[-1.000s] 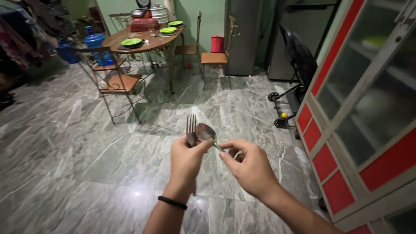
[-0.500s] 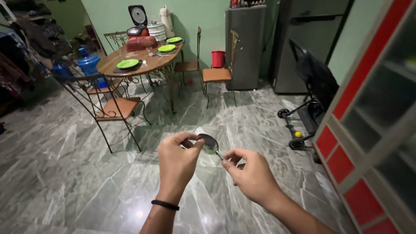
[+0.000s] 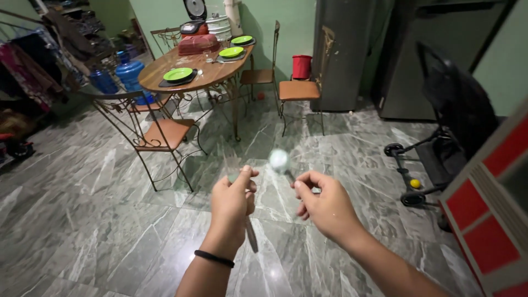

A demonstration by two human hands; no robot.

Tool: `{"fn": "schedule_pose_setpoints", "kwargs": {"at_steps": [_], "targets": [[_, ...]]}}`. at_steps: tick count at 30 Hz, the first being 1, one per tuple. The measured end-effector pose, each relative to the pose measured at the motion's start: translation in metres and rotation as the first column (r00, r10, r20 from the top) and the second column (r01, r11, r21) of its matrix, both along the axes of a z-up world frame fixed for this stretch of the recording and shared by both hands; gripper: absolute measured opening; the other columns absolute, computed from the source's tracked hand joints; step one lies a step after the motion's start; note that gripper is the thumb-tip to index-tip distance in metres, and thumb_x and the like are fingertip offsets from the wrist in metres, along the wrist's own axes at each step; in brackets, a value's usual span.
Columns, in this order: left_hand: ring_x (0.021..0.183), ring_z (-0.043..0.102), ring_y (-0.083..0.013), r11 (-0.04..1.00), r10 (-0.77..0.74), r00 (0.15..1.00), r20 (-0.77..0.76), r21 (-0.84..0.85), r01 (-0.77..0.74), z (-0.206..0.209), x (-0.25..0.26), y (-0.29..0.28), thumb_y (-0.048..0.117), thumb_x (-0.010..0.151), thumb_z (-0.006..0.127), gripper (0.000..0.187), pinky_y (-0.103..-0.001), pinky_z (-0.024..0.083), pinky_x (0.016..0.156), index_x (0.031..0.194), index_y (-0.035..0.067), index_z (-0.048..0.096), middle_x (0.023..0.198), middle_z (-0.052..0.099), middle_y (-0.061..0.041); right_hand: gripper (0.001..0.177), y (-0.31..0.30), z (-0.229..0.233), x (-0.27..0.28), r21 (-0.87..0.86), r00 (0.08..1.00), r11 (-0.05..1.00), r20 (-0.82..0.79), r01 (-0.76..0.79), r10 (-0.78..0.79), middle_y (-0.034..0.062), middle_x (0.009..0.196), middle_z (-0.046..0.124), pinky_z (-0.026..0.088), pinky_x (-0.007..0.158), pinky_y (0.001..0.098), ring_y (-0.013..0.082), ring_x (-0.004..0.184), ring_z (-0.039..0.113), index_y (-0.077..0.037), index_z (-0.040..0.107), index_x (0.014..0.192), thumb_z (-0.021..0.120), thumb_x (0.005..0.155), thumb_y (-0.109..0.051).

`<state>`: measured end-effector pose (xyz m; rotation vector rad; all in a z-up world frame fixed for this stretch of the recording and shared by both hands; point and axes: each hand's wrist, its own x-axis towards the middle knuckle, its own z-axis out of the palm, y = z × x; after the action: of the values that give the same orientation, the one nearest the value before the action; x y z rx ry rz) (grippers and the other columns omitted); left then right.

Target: Set the dining table by placing mats, plates, forks, spoons, and glasses at seating positions.

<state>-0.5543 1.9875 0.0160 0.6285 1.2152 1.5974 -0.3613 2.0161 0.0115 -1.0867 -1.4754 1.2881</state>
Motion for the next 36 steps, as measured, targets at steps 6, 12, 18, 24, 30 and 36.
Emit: {"fn": "schedule_pose_setpoints", "kwargs": {"at_steps": [6, 12, 18, 24, 30, 36], "targets": [[0.042, 0.037, -0.0062, 0.999, 0.04, 0.996, 0.085, 0.013, -0.042, 0.019, 0.018, 0.071, 0.034, 0.091, 0.073, 0.031, -0.025, 0.023, 0.039, 0.091, 0.006, 0.06, 0.064, 0.055, 0.001, 0.016, 0.074, 0.021, -0.008, 0.072, 0.993, 0.997, 0.115, -0.017, 0.009, 0.0019, 0.068, 0.066, 0.044, 0.044, 0.0276, 0.008, 0.049, 0.056, -0.003, 0.074, 0.094, 0.068, 0.091, -0.018], [0.044, 0.037, -0.0057, 0.988, 0.147, 0.974, -0.173, 0.063, -0.138, 0.025, 0.034, 0.158, 0.016, 0.078, 0.084, 0.025, -0.026, 0.025, 0.04, 0.095, 0.009, 0.067, 0.062, 0.049, 0.004, 0.017, 0.168, 0.019, 0.002, 0.209, 0.978, 0.969, 0.186, -0.128, 0.089, -0.0002, 0.068, 0.068, 0.045, 0.049, 0.0246, 0.0042, 0.054, 0.055, -0.005, 0.077, 0.098, 0.074, 0.084, -0.014], [0.059, 0.047, -0.0027, 0.937, 0.326, 0.882, -0.341, 0.241, -0.253, -0.005, 0.033, 0.243, 0.014, 0.081, 0.08, 0.016, -0.026, 0.037, 0.053, 0.076, 0.005, 0.067, 0.068, 0.059, 0.007, 0.019, 0.242, 0.024, 0.015, 0.158, 0.962, 0.964, 0.201, -0.216, 0.182, 0.0013, 0.073, 0.071, 0.053, 0.05, 0.025, 0.0075, 0.054, 0.065, -0.005, 0.075, 0.101, 0.073, 0.085, -0.014], [0.051, 0.042, -0.0069, 0.939, 0.339, 0.891, -0.301, 0.054, -0.339, -0.003, 0.024, 0.31, 0.025, 0.088, 0.076, 0.029, -0.028, 0.03, 0.047, 0.074, 0.003, 0.064, 0.061, 0.054, 0.003, 0.019, 0.314, -0.005, 0.01, -0.06, 0.943, 0.942, 0.016, -0.331, 0.332, 0.0051, 0.074, 0.066, 0.052, 0.046, 0.0284, 0.0119, 0.053, 0.064, 0.001, 0.07, 0.102, 0.069, 0.09, -0.013], [0.043, 0.038, -0.0068, 0.965, 0.259, 0.96, -0.108, 0.001, -0.261, -0.004, 0.001, 0.389, 0.028, 0.09, 0.067, 0.022, -0.027, 0.027, 0.04, 0.082, 0.008, 0.066, 0.059, 0.056, 0.002, 0.017, 0.387, -0.011, -0.011, -0.212, 0.947, 0.924, -0.038, -0.319, 0.318, 0.0097, 0.072, 0.068, 0.051, 0.046, 0.0297, 0.0154, 0.05, 0.063, -0.001, 0.063, 0.104, 0.06, 0.095, -0.014], [0.043, 0.039, -0.0072, 0.969, 0.248, 0.958, -0.144, 0.049, -0.243, -0.015, -0.048, 0.491, 0.023, 0.09, 0.069, 0.021, -0.028, 0.028, 0.04, 0.077, 0.007, 0.064, 0.056, 0.051, 0.002, 0.015, 0.48, -0.009, -0.061, -0.199, 0.946, 0.925, -0.091, -0.323, 0.31, 0.0096, 0.075, 0.068, 0.05, 0.049, 0.0286, 0.0157, 0.054, 0.065, -0.003, 0.055, 0.106, 0.055, 0.092, -0.008]]}}
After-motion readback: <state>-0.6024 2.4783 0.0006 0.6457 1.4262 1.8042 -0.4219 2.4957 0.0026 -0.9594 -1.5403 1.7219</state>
